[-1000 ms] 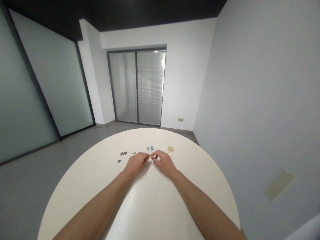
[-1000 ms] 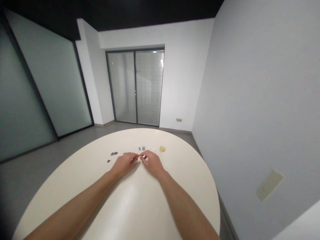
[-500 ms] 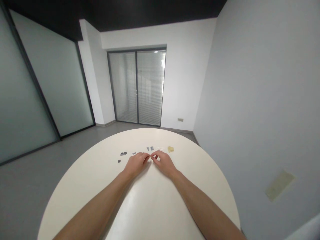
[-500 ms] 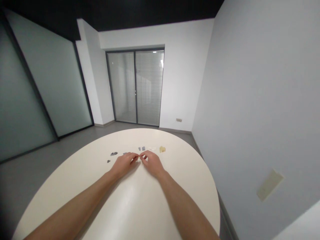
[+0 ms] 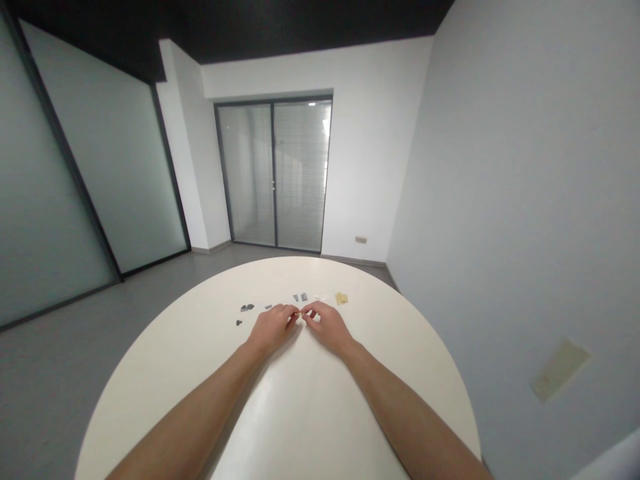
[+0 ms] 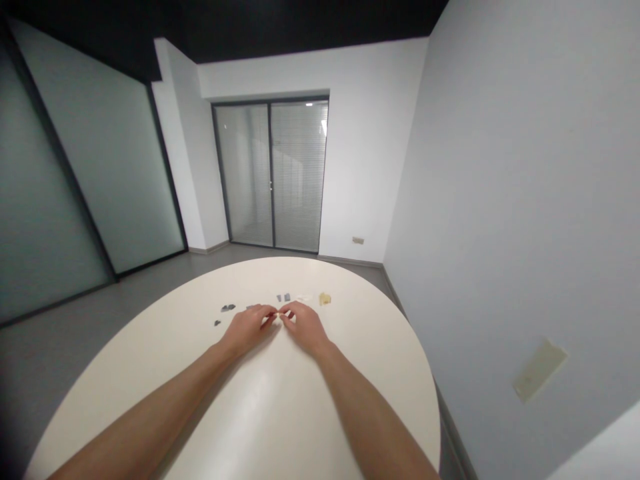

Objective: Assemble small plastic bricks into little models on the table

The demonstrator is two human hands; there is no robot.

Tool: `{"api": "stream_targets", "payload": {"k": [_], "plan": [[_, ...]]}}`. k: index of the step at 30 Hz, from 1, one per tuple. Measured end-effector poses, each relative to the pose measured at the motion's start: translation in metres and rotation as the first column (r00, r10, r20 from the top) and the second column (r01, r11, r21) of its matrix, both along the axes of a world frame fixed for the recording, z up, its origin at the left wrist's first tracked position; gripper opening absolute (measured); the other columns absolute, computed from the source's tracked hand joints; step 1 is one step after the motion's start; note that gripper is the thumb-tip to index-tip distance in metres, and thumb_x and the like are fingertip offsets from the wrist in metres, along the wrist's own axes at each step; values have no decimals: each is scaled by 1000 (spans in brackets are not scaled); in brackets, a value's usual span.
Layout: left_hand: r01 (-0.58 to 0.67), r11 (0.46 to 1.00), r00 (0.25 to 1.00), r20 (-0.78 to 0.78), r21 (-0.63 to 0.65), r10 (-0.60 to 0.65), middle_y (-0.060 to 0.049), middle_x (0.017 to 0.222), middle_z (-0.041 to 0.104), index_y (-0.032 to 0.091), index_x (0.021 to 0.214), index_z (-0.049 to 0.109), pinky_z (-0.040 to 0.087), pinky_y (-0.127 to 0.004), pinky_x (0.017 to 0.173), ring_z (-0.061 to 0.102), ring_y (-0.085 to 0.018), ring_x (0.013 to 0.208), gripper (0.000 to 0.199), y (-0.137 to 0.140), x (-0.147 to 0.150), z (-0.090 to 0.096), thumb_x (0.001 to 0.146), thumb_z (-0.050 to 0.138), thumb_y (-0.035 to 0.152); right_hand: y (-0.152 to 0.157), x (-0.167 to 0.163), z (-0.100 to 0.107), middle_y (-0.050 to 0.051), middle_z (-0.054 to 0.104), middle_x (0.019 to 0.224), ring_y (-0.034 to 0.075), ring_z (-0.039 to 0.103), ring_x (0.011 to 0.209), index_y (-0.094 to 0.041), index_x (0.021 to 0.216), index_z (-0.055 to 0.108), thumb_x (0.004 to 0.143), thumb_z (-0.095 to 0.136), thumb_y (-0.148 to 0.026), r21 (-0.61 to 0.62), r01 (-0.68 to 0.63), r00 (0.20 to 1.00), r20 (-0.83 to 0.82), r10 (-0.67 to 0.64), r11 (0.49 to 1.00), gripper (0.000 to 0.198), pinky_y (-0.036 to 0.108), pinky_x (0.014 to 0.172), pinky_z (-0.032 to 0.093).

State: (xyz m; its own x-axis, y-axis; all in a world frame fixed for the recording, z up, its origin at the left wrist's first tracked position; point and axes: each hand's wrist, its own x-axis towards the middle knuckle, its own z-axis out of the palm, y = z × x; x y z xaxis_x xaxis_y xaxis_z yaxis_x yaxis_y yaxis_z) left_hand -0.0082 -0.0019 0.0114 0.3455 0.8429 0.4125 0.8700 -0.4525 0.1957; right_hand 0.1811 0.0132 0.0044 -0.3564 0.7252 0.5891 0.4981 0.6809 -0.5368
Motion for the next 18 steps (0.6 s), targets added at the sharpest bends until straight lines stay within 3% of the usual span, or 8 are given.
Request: {"api": "stream_targets", "payload": {"k": [18], "plan": [[10,1000,1000,3,4,-10,-3,100,69,25,106,64,45,-27,77,62,-18,95,22,0,0,0,92,47,23,0,0,0,0,69,91,15,62,81,-23,92,68,87,61,-22,-8,26,1000,13,-26,1000,9,28,79,45]]}}
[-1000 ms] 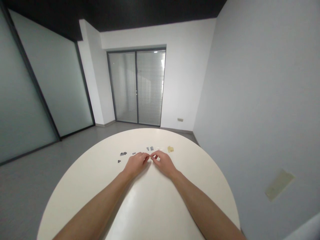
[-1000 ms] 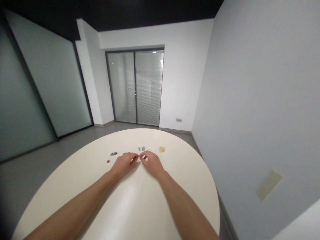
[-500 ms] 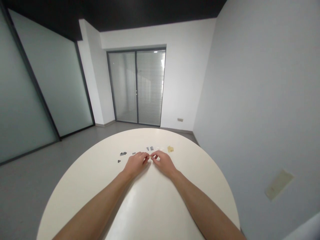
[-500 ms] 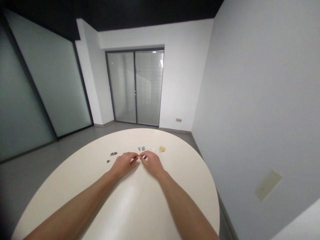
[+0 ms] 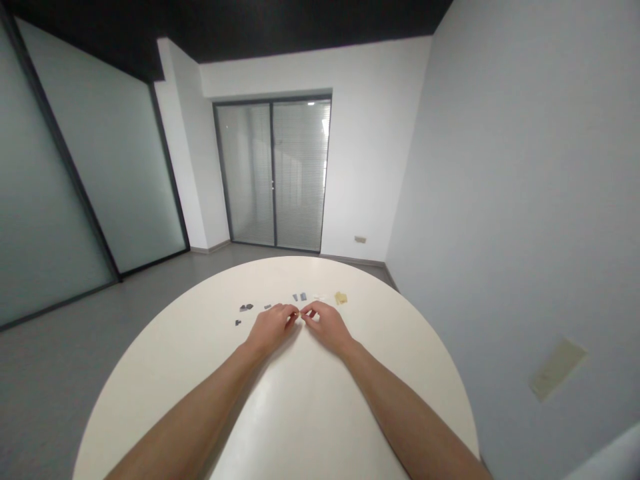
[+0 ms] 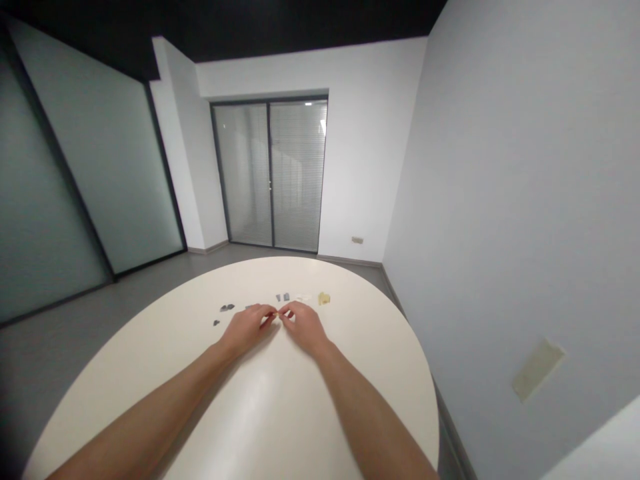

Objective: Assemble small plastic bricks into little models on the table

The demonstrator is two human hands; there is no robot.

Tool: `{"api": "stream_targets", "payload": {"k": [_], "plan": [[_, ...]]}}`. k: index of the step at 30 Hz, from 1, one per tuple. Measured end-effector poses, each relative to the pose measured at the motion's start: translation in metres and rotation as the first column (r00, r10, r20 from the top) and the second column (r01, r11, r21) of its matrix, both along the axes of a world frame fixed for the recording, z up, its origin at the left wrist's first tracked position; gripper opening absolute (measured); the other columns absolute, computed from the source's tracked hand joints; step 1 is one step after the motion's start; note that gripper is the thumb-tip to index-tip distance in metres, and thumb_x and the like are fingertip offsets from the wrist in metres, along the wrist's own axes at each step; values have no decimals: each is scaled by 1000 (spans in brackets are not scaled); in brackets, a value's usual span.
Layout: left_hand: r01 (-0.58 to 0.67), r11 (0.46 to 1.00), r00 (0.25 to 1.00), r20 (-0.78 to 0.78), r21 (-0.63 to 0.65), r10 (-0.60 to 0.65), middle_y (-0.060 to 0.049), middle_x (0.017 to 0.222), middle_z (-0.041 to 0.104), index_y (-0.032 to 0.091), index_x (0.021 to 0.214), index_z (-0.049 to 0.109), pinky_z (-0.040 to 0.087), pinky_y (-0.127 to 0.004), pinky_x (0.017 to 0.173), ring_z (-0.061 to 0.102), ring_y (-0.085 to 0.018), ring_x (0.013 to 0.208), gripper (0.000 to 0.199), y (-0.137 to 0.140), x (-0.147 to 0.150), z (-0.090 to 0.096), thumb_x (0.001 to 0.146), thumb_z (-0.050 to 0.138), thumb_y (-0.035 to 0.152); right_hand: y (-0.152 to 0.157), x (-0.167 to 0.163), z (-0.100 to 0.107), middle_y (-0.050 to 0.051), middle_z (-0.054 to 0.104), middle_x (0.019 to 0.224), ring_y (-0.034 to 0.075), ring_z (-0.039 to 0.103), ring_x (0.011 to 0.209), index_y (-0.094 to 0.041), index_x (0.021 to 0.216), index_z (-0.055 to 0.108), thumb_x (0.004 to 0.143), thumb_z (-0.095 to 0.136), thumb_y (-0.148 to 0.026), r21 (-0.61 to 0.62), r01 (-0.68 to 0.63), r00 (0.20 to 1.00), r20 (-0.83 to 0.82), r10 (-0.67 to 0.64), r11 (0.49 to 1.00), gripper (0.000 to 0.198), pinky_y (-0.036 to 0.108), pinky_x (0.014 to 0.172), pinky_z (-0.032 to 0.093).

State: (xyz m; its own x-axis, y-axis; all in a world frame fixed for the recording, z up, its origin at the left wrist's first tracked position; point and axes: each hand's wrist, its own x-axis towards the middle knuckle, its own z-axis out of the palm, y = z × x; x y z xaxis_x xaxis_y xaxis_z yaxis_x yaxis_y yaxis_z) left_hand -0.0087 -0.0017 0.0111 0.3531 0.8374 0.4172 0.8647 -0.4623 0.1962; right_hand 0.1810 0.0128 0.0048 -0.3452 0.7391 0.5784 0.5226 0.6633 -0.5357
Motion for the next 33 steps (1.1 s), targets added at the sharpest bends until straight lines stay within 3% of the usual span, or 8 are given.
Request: {"api": "stream_targets", "payload": {"k": [33], "plan": [[5,1000,1000,-19,-12,-5,-5,103,70,24,108,64,45,-28,79,62,-19,97,28,2,-1,-1,97,39,29,0,0,-1,1,70,94,15,62,82,-24,98,69,91,58,-26,5,-11,1000,4,11,1000,13,28,81,46]]}}
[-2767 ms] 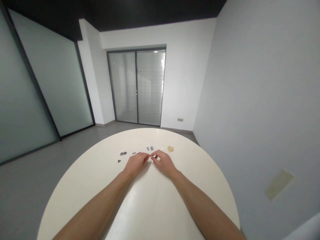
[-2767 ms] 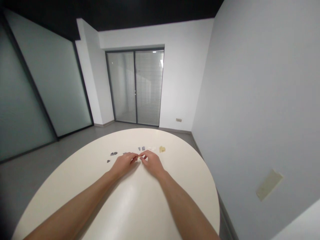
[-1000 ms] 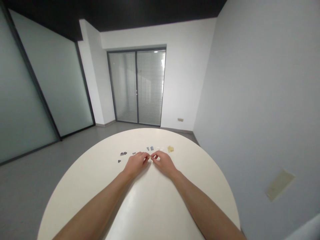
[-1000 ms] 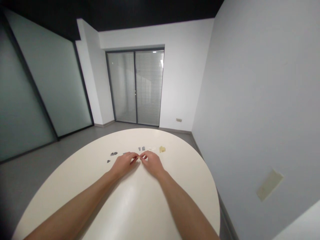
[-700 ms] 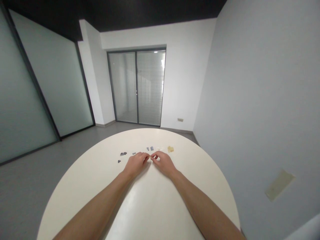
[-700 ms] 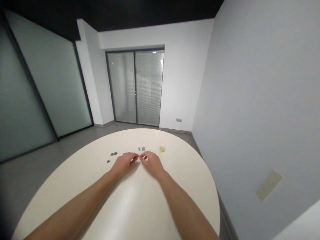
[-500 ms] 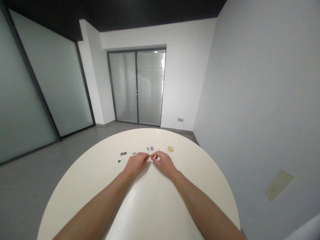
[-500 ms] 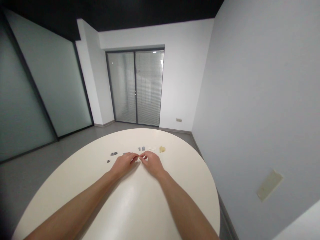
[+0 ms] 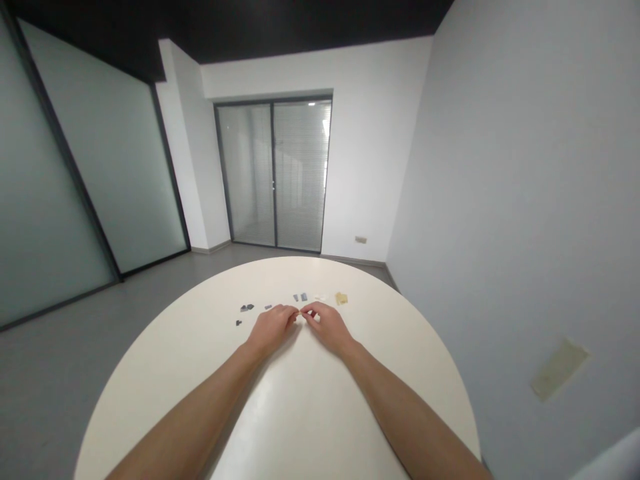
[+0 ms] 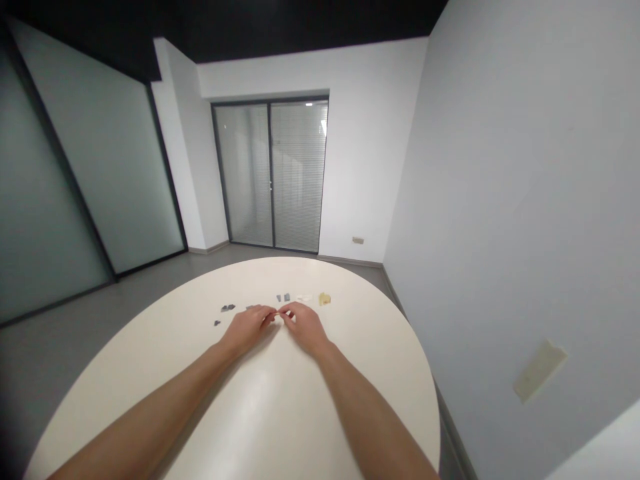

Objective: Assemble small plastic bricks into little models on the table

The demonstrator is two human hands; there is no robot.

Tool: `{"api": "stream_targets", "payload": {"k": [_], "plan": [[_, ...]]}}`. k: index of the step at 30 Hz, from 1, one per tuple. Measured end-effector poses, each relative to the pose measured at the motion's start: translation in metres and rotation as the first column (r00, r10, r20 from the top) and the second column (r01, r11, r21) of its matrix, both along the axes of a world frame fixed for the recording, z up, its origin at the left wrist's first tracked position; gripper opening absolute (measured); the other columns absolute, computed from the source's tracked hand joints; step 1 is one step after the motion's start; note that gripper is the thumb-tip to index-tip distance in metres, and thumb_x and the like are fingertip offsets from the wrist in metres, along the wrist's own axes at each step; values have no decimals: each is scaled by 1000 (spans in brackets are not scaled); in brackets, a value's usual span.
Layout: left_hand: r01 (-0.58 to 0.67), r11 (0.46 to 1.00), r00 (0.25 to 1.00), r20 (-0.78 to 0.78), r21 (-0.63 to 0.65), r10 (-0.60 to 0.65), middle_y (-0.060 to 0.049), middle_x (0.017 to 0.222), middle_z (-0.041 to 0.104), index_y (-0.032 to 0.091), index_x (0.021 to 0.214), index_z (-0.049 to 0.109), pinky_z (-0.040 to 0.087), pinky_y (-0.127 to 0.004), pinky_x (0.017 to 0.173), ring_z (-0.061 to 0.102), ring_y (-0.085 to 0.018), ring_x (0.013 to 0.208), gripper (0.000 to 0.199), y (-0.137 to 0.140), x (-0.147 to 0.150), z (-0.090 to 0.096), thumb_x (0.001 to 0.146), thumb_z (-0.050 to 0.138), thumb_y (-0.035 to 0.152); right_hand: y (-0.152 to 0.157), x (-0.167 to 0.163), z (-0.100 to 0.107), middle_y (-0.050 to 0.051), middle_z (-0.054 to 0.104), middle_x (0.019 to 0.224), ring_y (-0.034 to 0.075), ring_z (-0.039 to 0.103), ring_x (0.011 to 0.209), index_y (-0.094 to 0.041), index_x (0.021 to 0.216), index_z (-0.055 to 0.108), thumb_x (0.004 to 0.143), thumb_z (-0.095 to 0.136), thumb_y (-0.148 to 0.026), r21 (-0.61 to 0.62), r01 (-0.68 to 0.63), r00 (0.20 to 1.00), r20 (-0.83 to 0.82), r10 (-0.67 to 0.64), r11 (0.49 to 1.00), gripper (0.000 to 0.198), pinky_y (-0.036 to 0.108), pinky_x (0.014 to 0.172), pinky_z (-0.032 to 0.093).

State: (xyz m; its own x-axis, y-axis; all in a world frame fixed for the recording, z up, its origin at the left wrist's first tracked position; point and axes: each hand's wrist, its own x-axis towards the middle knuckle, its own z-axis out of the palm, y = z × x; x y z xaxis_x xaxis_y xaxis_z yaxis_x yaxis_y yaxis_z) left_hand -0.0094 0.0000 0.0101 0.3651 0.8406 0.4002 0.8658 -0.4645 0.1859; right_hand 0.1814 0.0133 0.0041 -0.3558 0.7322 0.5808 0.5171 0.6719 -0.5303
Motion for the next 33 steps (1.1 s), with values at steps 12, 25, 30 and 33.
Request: {"api": "stream_targets", "payload": {"k": [12,25,30,33], "plan": [[-8,999,1000,1,36,8,-4,101,70,24,105,64,45,-28,76,63,-19,95,28,1,0,-2,99,38,33,0,1,0,0,69,91,15,61,81,-24,95,67,89,57,-22,-13,-7,1000,1,7,1000,12,28,80,45],[11,997,1000,15,77,-12,-2,100,70,25,103,63,45,-27,74,63,-18,93,21,1,1,-4,95,44,26,1,1,-1,0,70,93,15,62,82,-24,98,66,92,55,-26,-36,0,1000,11,0,999,13,28,82,45],[7,997,1000,15,73,-9,-3,99,70,25,102,64,45,-26,73,64,-18,92,20,1,1,-4,94,46,25,2,1,-2,0,70,91,15,63,81,-25,97,66,91,55,-27,-54,-2,1000,1,2,999,13,28,81,45],[19,997,1000,14,79,-20,-2,99,70,25,102,64,46,-26,74,64,-18,92,20,1,0,-4,94,46,26,2,1,-2,-1,71,91,15,63,81,-25,97,66,91,55,-29,-67,-10,1000,-8,9,998,13,28,80,46]]}}
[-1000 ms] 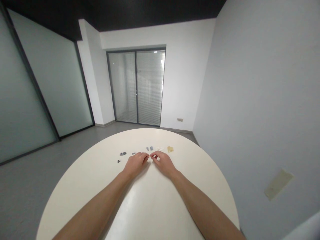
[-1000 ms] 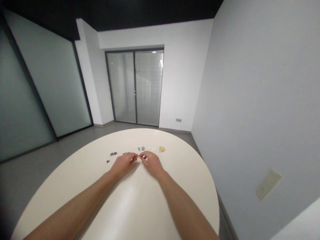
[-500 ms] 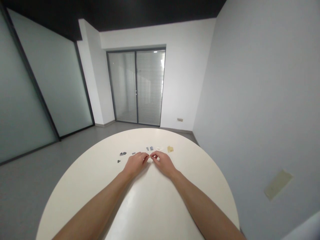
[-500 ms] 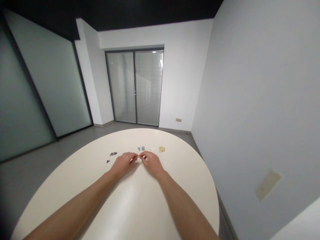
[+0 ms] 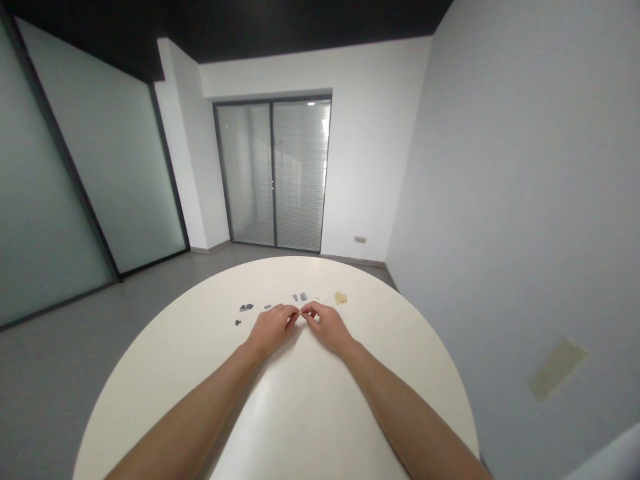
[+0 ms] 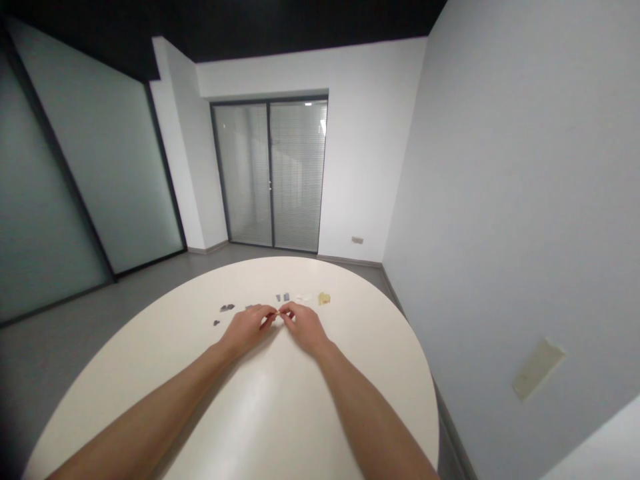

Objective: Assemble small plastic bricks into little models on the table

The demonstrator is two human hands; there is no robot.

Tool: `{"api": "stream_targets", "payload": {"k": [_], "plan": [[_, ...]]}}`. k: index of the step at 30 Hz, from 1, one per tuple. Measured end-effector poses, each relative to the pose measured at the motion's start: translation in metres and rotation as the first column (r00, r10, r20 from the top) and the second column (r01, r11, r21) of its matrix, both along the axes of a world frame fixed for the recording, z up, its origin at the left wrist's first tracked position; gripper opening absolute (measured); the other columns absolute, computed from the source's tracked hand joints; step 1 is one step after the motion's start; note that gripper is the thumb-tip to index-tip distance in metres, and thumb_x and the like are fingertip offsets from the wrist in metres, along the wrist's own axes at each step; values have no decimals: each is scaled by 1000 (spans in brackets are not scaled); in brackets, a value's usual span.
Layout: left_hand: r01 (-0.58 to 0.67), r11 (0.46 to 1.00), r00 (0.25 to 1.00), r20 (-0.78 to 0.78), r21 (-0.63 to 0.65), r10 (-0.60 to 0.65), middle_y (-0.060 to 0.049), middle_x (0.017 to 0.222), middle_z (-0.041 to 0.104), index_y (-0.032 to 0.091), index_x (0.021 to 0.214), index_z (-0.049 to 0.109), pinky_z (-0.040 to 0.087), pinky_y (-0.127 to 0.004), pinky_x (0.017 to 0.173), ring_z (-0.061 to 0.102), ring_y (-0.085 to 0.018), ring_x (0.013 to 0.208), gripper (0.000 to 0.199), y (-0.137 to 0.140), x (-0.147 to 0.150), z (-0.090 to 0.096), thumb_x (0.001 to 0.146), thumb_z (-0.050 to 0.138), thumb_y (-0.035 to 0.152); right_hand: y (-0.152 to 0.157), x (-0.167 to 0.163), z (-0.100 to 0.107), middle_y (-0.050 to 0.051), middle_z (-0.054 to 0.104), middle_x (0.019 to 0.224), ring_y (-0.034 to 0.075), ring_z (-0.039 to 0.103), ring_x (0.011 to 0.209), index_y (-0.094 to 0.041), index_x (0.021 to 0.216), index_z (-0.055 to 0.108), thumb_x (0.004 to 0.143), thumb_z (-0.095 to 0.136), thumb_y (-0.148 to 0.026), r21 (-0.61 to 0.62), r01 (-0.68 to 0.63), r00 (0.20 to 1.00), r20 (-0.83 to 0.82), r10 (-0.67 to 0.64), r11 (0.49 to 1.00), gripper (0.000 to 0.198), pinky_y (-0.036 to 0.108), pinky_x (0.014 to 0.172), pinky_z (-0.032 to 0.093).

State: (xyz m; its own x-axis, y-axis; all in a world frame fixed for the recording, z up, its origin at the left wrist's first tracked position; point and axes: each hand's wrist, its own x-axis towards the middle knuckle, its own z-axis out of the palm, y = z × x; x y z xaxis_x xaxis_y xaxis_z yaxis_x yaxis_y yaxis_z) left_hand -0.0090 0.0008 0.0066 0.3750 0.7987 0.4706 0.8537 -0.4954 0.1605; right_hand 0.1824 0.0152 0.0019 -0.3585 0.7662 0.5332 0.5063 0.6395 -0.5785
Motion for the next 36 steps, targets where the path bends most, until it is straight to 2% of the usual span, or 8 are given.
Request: {"api": "stream_targets", "payload": {"k": [10,17,26,36], "plan": [[-9,1000,1000,-8,12,10,-3,98,70,24,103,63,46,-26,73,64,-18,92,23,1,1,-1,97,41,29,-3,0,1,-1,71,93,16,65,84,-28,118,56,91,54,-26,-31,-44,998,37,45,999,27,28,78,46],[0,1000,1000,-14,7,0,-3,97,70,24,101,63,46,-26,73,64,-18,91,23,0,1,0,97,41,30,-3,-1,1,0,70,92,16,63,84,-26,104,59,92,52,-27,-4,-33,999,36,34,999,14,26,75,45],[14,1000,1000,17,7,-14,-1,95,70,25,101,60,44,-24,71,64,-16,87,15,-4,3,4,94,47,27,2,0,-3,-1,71,90,16,65,80,-26,108,51,90,52,-26,-18,-18,999,-38,17,1000,18,28,75,46],[19,1000,1000,4,-6,-19,-2,96,70,25,102,61,45,-25,73,64,-16,90,18,-3,2,3,95,45,27,-1,-1,0,-1,71,90,16,65,80,-25,103,54,87,52,-24,-20,-36,999,-26,35,999,16,28,75,46]]}}
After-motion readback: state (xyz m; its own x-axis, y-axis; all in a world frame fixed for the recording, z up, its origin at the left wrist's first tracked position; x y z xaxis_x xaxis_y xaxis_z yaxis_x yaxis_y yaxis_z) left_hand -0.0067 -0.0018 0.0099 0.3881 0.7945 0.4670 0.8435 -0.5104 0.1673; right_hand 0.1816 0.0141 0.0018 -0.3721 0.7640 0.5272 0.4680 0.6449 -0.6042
